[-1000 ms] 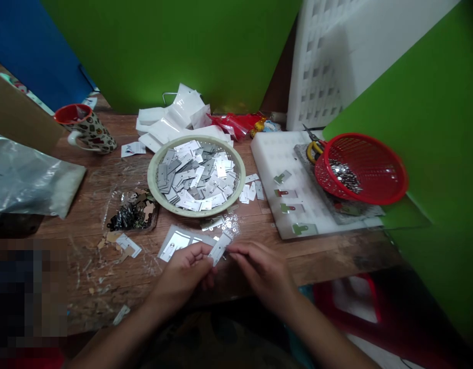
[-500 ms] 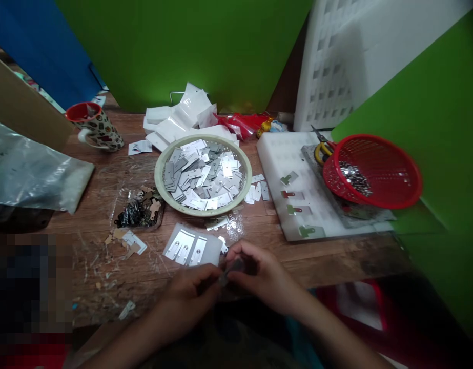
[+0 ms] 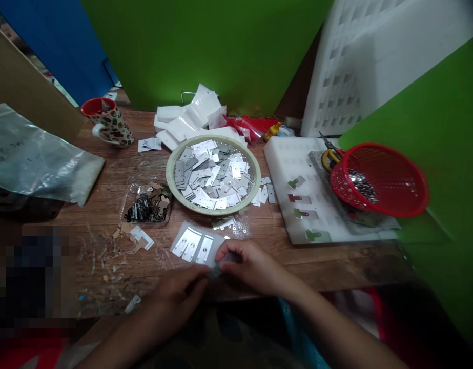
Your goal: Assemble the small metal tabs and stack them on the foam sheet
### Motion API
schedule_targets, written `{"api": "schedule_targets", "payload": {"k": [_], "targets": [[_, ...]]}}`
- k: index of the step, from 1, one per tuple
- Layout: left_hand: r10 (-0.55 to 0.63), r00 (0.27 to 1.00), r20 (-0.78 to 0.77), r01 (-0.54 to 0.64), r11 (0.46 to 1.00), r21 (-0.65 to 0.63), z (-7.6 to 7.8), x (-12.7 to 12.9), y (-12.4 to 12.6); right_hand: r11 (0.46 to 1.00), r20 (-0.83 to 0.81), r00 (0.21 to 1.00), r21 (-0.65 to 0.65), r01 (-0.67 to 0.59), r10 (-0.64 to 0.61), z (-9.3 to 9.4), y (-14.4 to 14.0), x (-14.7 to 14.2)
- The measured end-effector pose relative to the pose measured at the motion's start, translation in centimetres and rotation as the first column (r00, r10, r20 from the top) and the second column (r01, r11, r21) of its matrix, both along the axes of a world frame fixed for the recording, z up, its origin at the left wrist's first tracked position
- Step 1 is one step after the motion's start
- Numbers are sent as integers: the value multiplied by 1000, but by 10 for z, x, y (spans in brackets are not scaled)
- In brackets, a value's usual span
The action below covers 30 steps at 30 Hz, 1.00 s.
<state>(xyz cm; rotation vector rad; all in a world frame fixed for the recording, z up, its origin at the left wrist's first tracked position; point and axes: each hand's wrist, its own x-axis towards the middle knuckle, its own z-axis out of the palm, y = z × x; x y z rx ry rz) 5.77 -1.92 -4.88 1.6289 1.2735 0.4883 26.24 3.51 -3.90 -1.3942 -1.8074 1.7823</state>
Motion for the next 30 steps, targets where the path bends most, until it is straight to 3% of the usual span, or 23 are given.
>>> {"api": "schedule_targets", "payload": {"k": [3, 6, 13, 17, 24, 27, 30], "targets": [[-8, 993, -114, 35, 971, 237, -9, -13, -3, 980, 125, 989, 174, -94, 72, 0, 13, -3], [12, 984, -177, 58, 921, 385, -13, -23, -3, 940, 237, 961, 273, -207, 143, 2, 25, -10], [21, 941, -336, 175, 822, 541, -17, -32, 7, 848, 387, 907, 413, -332, 167, 8, 32, -26], [36, 933, -357, 200, 776, 599, -20, -31, 12, 850, 419, 901, 427, -307, 115, 6, 26, -27], [58, 934, -352, 173, 790, 588, -23, -34, 16, 861, 369, 929, 461, -215, 34, -7, 13, -23], [89, 937, -338, 140, 791, 596, -20, -39, 18, 847, 308, 951, 507, -159, -6, 5, 6, -17], [133, 944, -303, 91, 775, 625, -13, -42, 23, 791, 220, 974, 604, -97, -49, 31, 11, -9]]}}
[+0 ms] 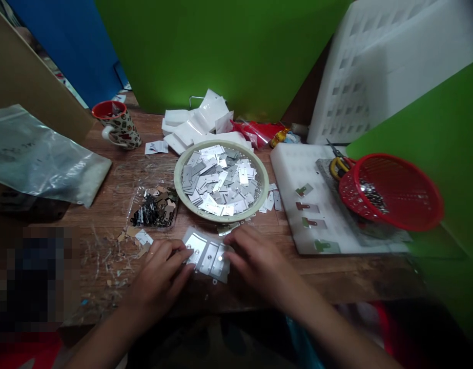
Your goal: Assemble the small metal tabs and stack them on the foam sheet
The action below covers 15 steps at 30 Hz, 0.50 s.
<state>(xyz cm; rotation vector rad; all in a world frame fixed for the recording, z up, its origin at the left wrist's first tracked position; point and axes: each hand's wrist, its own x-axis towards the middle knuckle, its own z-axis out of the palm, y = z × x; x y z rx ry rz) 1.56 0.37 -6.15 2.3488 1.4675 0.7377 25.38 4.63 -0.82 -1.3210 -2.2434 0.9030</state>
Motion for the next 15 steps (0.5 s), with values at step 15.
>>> {"api": "schedule_targets", "payload": {"k": [15], "targets": [[-2, 986, 168, -4, 1000, 31, 29, 24, 9, 946, 249, 951, 307, 103, -184, 11, 114, -49]]}}
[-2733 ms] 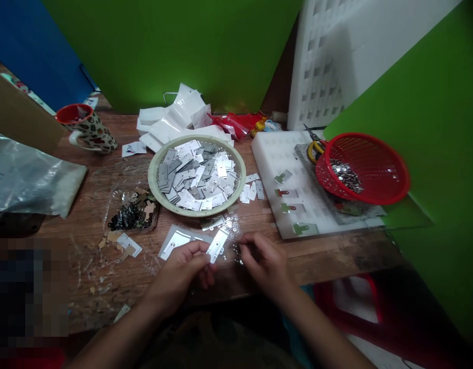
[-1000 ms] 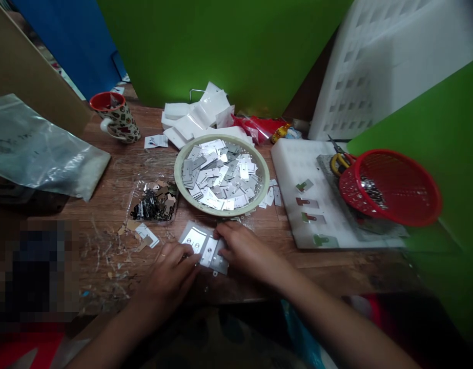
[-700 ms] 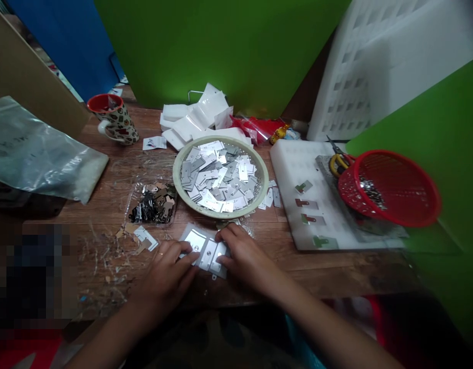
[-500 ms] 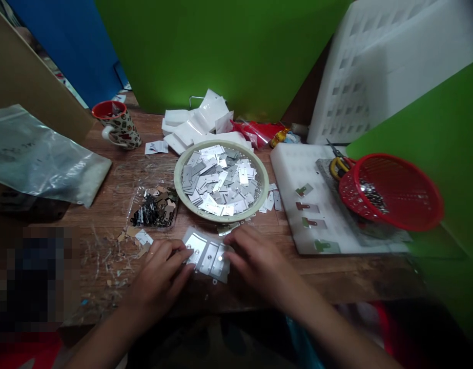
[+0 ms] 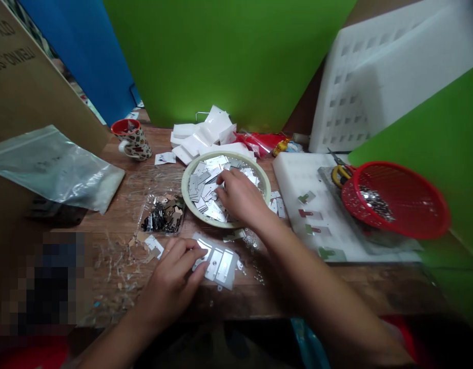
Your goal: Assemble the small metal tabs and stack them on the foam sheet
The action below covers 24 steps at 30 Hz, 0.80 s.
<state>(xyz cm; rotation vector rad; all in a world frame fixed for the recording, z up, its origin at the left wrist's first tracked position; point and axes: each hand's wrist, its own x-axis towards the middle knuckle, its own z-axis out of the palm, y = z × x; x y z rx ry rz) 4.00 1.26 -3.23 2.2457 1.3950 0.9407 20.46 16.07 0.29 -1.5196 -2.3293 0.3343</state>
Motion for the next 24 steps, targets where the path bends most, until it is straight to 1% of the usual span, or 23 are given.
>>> {"api": "schedule_targets", "payload": {"k": [2, 4, 8, 10, 11, 12, 13, 14, 15, 16, 17, 18, 19, 20, 21, 22, 23, 24], "targets": [[7, 1000, 23, -7, 1000, 13, -2, -2, 1, 1000, 37, 999, 11, -29, 28, 2, 7, -2], [8, 999, 44, -8, 1000, 15, -4, -3, 2, 999, 60, 997, -14, -45, 46, 2, 13, -2], [31, 994, 103, -27, 999, -37, -6, -5, 2, 998, 45, 997, -32, -58, 59, 2, 16, 4], [60, 985, 161, -43, 993, -110, -4, -5, 2, 998, 25, 998, -17, -53, 53, 4, 10, 12], [82, 975, 205, -47, 984, -173, -2, -4, 2, 999, 4, 999, 2, -45, 45, 4, 4, 17], [117, 958, 262, -46, 964, -262, 1, -2, 2, 999, -26, 999, 28, -30, 30, 5, -4, 23], [164, 930, 329, -28, 924, -381, 4, 1, 3, 998, -61, 998, 55, -7, 10, 6, -15, 28], [222, 888, 404, 19, 858, -513, 7, 6, 3, 996, -101, 995, 81, 24, -16, 7, -27, 33], [288, 830, 478, 97, 770, -631, 10, 12, 4, 994, -141, 989, 98, 54, -40, 8, -41, 38], [358, 756, 548, 194, 677, -709, 12, 19, 4, 992, -175, 983, 99, 77, -59, 7, -57, 41], [427, 668, 610, 292, 604, -742, 14, 27, 5, 991, -218, 974, 102, 92, -67, 7, -72, 43], [491, 572, 657, 366, 564, -740, 14, 35, 6, 992, -262, 963, 95, 85, -57, 5, -88, 45], [546, 478, 688, 409, 555, -725, 14, 43, 6, 995, -296, 955, 72, 62, -38, 3, -101, 46], [592, 397, 702, 419, 563, -712, 13, 51, 7, 999, -322, 947, 42, 27, -12, -1, -113, 49], [629, 337, 701, 409, 573, -710, 11, 58, 7, 1000, -350, 937, -9, -18, 14, -5, -123, 53], [657, 301, 691, 391, 576, -718, 9, 63, 7, 997, -379, 925, -59, -41, 15, -9, -129, 59], [677, 289, 677, 374, 572, -730, 7, 66, 7, 994, -401, 916, -103, -35, -9, -15, -133, 66], [687, 298, 663, 362, 561, -744, 5, 68, 7, 991, -411, 910, -136, -7, -50, -21, -136, 76]]}}
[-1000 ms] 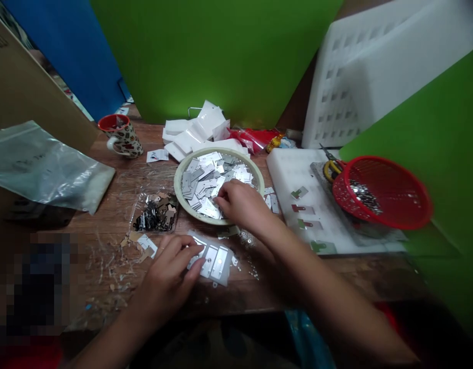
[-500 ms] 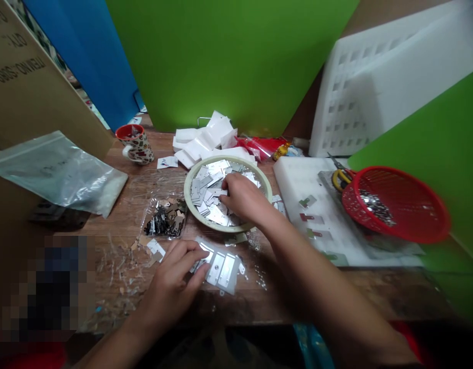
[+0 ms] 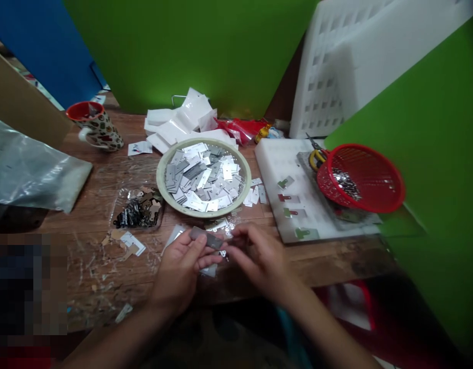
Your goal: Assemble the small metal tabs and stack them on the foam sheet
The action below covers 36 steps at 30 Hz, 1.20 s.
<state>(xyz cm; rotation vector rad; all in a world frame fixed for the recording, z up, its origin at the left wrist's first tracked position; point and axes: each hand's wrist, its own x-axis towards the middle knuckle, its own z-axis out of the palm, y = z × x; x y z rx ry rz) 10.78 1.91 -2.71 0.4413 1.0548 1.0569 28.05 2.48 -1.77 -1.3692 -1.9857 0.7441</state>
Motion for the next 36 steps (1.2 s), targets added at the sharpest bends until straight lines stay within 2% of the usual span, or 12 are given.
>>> {"api": "schedule_targets", "payload": {"k": [2, 3, 6, 8, 13, 17, 20, 22, 25, 28, 32, 36], "targets": [[-38, 998, -46, 37, 999, -25, -4, -1, -1, 996, 39, 996, -23, 86, -85, -13, -2, 21], [-73, 995, -70, 70, 997, -43, -5, -2, -1, 996, 85, 993, -29, 86, -83, -20, -2, 30], [-191, 975, -114, 180, 978, -102, -10, -8, -5, 993, 201, 978, -111, -38, 60, -40, -5, 46], [-255, 961, -105, 240, 961, -138, -12, -11, -8, 985, 243, 962, -150, -87, 122, -51, -7, 48], [-317, 948, -9, 312, 937, -156, -10, -15, -12, 986, 318, 938, -138, -96, 136, -62, -7, 42], [-313, 948, 62, 318, 935, -157, -8, -21, -10, 996, 267, 960, -56, -68, 80, -59, -9, 41], [-279, 956, 95, 291, 943, -160, -10, -25, -8, 997, 82, 994, 43, 62, -66, -49, -10, 38], [-283, 953, 110, 298, 942, -157, -10, -26, -8, 993, -44, 993, 43, 111, -109, -39, -10, 31], [-345, 934, 93, 355, 925, -133, -9, -25, -6, 996, -176, 982, -68, 59, -70, -24, -10, 17], [-412, 910, 42, 414, 905, -96, -9, -23, -6, 981, -270, 963, -184, -67, 15, -13, -10, 1], [-464, 885, -46, 460, 885, -79, -14, -24, -8, 971, -310, 946, -181, -154, 92, -8, -8, -12], [-494, 861, -119, 486, 869, -93, -16, -24, -10, 976, -323, 946, -192, -104, 37, -14, -4, -20]]}}
